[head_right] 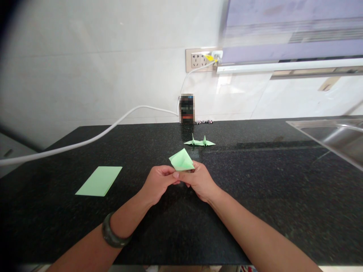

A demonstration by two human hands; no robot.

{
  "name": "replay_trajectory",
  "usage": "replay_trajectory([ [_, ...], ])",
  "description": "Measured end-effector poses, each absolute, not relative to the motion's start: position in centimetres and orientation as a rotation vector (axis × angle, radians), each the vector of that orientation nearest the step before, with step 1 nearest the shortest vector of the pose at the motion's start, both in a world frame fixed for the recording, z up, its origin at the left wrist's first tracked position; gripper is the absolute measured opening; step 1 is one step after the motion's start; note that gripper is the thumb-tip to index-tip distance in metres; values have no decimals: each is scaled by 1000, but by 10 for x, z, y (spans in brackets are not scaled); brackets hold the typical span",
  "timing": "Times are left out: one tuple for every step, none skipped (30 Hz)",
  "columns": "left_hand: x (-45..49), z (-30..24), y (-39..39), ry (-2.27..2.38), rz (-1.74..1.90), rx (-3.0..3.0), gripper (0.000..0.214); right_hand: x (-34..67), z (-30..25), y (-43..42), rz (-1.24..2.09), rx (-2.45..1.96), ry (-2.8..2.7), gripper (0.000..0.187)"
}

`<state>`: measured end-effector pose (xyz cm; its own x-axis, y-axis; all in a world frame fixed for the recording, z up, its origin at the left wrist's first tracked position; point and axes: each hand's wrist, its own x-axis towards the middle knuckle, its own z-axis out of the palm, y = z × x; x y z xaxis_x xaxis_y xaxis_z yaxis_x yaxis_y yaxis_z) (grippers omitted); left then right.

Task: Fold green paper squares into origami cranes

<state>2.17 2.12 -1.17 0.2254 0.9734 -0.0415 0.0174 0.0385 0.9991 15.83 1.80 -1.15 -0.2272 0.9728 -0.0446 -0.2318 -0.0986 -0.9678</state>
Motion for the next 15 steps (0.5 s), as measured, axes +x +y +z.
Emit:
replay_trajectory([
  [22, -12, 21, 1083, 1001, 1306, 17, 158, -12, 18, 1530, -958, -1140, 24],
  [22, -11, 20, 1094, 994, 1314, 16, 158, -13, 18, 1530, -953, -1135, 23],
  [23, -11, 19, 1096, 985, 1313, 15, 158, -14, 19, 1531, -950, -1129, 22],
  [23, -10, 19, 1091, 977, 1304, 14, 159, -15, 19, 1534, -947, -1122, 21],
  [23, -9, 19, 1080, 970, 1293, 13, 159, -15, 20, 1539, -942, -1115, 20],
  [24, -8, 19, 1064, 962, 1281, 12, 160, -16, 21, 1547, -936, -1107, 20],
  [24, -7, 19, 1048, 955, 1267, 12, 160, -16, 22, 1556, -927, -1099, 20],
  [25, -5, 18, 1039, 952, 1254, 12, 161, -16, 22, 1563, -915, -1092, 19],
  [25, -4, 18, 1039, 952, 1241, 11, 161, -16, 22, 1570, -903, -1087, 18],
  [25, -4, 18, 1043, 954, 1233, 11, 161, -16, 23, 1574, -893, -1084, 17],
  [25, -3, 18, 1049, 955, 1229, 11, 161, -16, 23, 1579, -885, -1083, 17],
  [25, -3, 18, 1054, 956, 1228, 11, 161, -16, 22, 1583, -880, -1081, 16],
  [25, -3, 18, 1056, 956, 1232, 11, 161, -16, 22, 1587, -877, -1077, 16],
  [25, -4, 18, 1053, 954, 1240, 11, 161, -16, 22, 1592, -877, -1072, 16],
  [25, -4, 18, 1050, 953, 1251, 12, 161, -15, 22, 1595, -879, -1062, 16],
])
